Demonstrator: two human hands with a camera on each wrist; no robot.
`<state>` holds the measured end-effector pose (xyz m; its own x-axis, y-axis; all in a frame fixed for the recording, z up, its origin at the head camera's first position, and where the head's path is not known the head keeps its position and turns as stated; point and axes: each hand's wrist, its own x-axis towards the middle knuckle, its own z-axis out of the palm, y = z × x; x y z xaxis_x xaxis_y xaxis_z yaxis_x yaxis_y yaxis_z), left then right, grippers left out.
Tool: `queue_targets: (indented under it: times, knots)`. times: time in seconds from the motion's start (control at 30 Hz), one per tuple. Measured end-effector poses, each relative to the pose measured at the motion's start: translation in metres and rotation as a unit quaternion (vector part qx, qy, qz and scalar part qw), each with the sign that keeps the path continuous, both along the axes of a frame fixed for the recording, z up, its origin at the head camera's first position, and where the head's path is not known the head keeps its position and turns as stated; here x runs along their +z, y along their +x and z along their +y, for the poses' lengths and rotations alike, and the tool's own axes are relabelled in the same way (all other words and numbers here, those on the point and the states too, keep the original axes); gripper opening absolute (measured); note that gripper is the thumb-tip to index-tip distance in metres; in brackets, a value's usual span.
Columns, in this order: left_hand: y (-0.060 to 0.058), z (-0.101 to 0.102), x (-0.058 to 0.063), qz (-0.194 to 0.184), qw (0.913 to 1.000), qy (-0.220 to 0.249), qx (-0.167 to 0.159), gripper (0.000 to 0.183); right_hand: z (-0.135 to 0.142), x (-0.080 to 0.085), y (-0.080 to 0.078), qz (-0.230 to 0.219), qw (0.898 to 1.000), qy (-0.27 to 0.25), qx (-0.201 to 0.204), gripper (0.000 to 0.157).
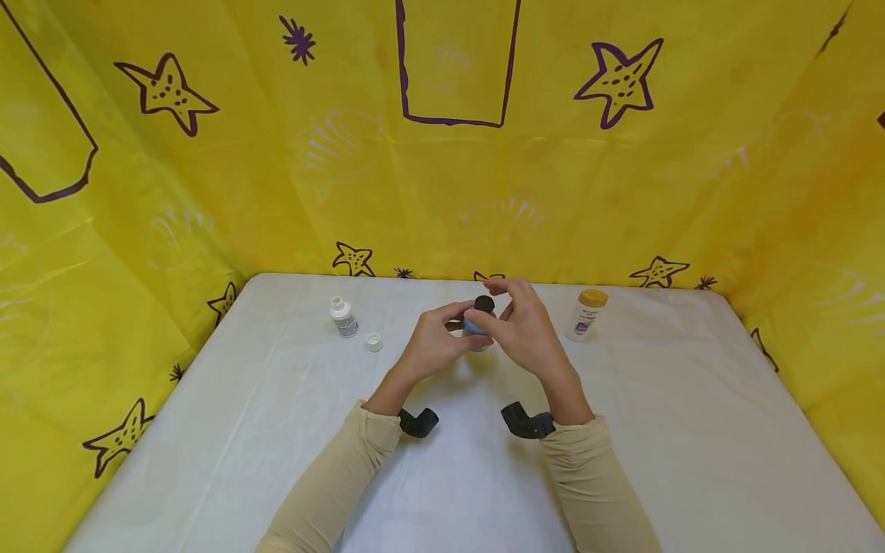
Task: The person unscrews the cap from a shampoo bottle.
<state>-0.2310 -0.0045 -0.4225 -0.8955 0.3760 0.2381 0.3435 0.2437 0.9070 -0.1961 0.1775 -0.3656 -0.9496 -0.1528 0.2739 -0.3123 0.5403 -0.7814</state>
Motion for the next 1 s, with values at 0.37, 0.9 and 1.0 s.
queue_targets:
  times: [0.37,0.9,1.0]
  knots:
    - [0.002,0.0005,0.0019,0.013,0.9999,-0.005,-0.003,0.048,-0.0036,-0.0036,0.0004,0.014,0.999,0.006,-0.046,0.038]
    - [-0.0011,-0.0064,0.003,0.016,0.9997,-0.019,0.007,0.053,-0.0004,0.0011,0.0059,0.028,0.998,0.027,0.059,0.046]
    - [-0.0012,-0.007,0.0026,0.01,0.9997,-0.021,0.011,0.054,-0.0015,0.0011,0.0056,0.022,0.998,0.031,0.049,0.052]
